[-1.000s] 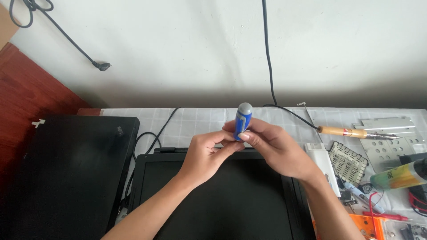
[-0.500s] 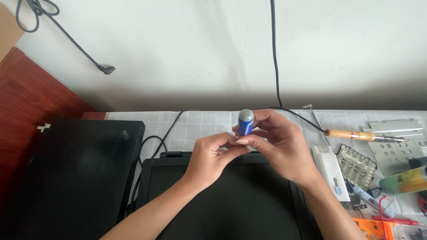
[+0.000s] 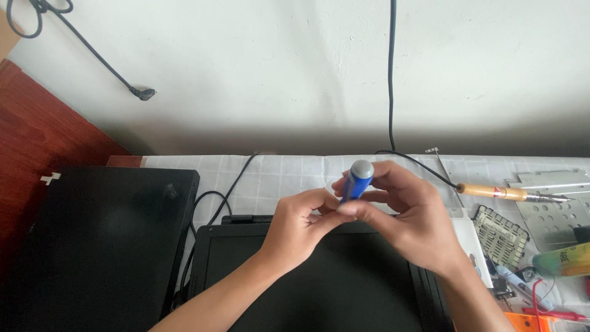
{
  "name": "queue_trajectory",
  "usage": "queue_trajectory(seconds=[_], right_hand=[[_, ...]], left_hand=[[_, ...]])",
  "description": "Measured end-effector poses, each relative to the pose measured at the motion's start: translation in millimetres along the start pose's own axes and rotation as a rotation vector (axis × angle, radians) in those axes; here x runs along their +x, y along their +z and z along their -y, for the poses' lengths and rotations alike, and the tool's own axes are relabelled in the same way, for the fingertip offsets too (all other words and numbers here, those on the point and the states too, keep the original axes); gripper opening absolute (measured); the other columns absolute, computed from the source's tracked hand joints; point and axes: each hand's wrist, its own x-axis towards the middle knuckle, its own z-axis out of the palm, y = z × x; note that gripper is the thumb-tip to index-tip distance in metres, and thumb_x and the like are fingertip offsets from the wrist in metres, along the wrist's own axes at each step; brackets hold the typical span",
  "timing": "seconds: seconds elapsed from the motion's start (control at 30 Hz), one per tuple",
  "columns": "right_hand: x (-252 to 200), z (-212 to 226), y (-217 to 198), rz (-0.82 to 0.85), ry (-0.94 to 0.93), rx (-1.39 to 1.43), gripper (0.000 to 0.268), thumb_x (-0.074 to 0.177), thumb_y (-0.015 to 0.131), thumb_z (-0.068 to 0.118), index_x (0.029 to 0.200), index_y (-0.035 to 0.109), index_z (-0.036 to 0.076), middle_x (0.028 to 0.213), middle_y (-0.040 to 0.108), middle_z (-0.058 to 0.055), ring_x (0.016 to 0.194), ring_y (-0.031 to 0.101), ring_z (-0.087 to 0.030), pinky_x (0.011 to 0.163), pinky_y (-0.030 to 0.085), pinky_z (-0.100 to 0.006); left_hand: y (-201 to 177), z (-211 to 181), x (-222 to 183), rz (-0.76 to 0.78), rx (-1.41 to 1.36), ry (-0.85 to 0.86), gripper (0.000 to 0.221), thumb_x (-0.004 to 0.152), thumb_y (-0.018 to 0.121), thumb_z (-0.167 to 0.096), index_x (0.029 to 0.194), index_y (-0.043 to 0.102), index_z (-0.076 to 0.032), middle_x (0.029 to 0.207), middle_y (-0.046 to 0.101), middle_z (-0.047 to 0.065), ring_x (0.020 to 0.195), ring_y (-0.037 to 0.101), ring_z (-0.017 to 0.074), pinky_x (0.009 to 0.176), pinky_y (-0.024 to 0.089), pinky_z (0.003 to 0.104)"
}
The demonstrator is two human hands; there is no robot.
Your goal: Removing the plastic bezel from a laptop screen using a prying tool
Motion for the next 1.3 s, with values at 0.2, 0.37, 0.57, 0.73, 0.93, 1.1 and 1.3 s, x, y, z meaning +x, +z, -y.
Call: queue_trajectory(seconds=[0.2, 0.37, 0.57, 0.73, 0.93, 1.1, 1.3], right_hand=[[2.0, -11.4, 0.7, -0.056, -0.024, -0.058, 0.018, 0.079, 0.083, 0.011, 0.096, 0.077, 0.005, 0.102, 0.073, -0.010, 0.095, 0.071, -0.018, 0.089, 0.068, -0.032], [5.7, -10.4, -13.4, -0.071, 0.086, -0.078, 0.048, 0.081, 0.080, 0.015, 0.126, 0.068, 0.004, 0.090, 0.076, -0.008, 0.088, 0.071, -0.014, 0.084, 0.062, -0.029], [5.9, -14.0, -23.9, 0.161, -0.062, 0.073, 0.017, 0.092, 0.070, 0.015, 0.102, 0.062, 0.003, 0.104, 0.077, -0.013, 0.099, 0.078, -0.024, 0.088, 0.066, -0.035], [4.4, -6.4, -27.4, 0.259, 0.054, 0.100, 0.027, 0.098, 0.060, 0.013, 0.121, 0.064, -0.001, 0.128, 0.075, -0.017, 0.115, 0.072, -0.024, 0.097, 0.062, -0.036], [4.3, -12.5, -13.4, 0.101, -0.050, -0.075, 0.034, 0.084, 0.079, 0.021, 0.113, 0.067, 0.008, 0.113, 0.068, -0.006, 0.112, 0.067, -0.018, 0.102, 0.060, -0.036], [3.9, -7.0, -10.8, 0.081, -0.044, -0.091, 0.038, 0.081, 0.082, 0.018, 0.114, 0.073, 0.001, 0.095, 0.071, -0.005, 0.097, 0.070, -0.014, 0.096, 0.063, -0.031], [3.6, -1.8, -13.4, 0.151, 0.006, -0.059, 0.021, 0.097, 0.063, 0.012, 0.117, 0.065, 0.006, 0.123, 0.079, -0.009, 0.120, 0.074, -0.019, 0.103, 0.058, -0.032]], left_hand=[[-0.9, -11.9, 1.7, 0.017, -0.014, -0.081, 0.020, 0.090, 0.077, -0.026, 0.081, 0.070, -0.009, 0.075, 0.071, 0.001, 0.068, 0.070, 0.0121, 0.060, 0.058, 0.022], [-3.1, -15.1, 2.3, 0.095, -0.112, -0.041, 0.017, 0.099, 0.064, -0.011, 0.112, 0.075, -0.007, 0.103, 0.079, 0.009, 0.099, 0.079, 0.0206, 0.089, 0.068, 0.030], [-1.6, -12.4, 1.7, 0.100, -0.025, 0.003, 0.008, 0.095, 0.070, -0.009, 0.102, 0.074, -0.008, 0.101, 0.078, 0.004, 0.094, 0.079, 0.0182, 0.086, 0.071, 0.034], [1.9, -10.4, 2.2, 0.119, 0.012, 0.049, 0.011, 0.097, 0.068, -0.010, 0.104, 0.075, -0.006, 0.095, 0.079, 0.006, 0.089, 0.078, 0.0164, 0.083, 0.065, 0.026], [2.7, -6.0, 0.9, 0.024, 0.048, -0.079, 0.015, 0.090, 0.077, -0.019, 0.083, 0.072, -0.007, 0.077, 0.074, 0.002, 0.070, 0.072, 0.0122, 0.065, 0.060, 0.024], [4.3, -7.7, 0.4, 0.005, 0.060, -0.045, 0.017, 0.087, 0.080, -0.017, 0.083, 0.067, -0.007, 0.077, 0.071, 0.002, 0.073, 0.073, 0.0116, 0.071, 0.068, 0.025], [1.1, -12.2, -1.9, 0.067, 0.040, 0.019, 0.011, 0.096, 0.068, -0.012, 0.100, 0.075, -0.005, 0.096, 0.080, 0.006, 0.091, 0.082, 0.0198, 0.084, 0.065, 0.027]])
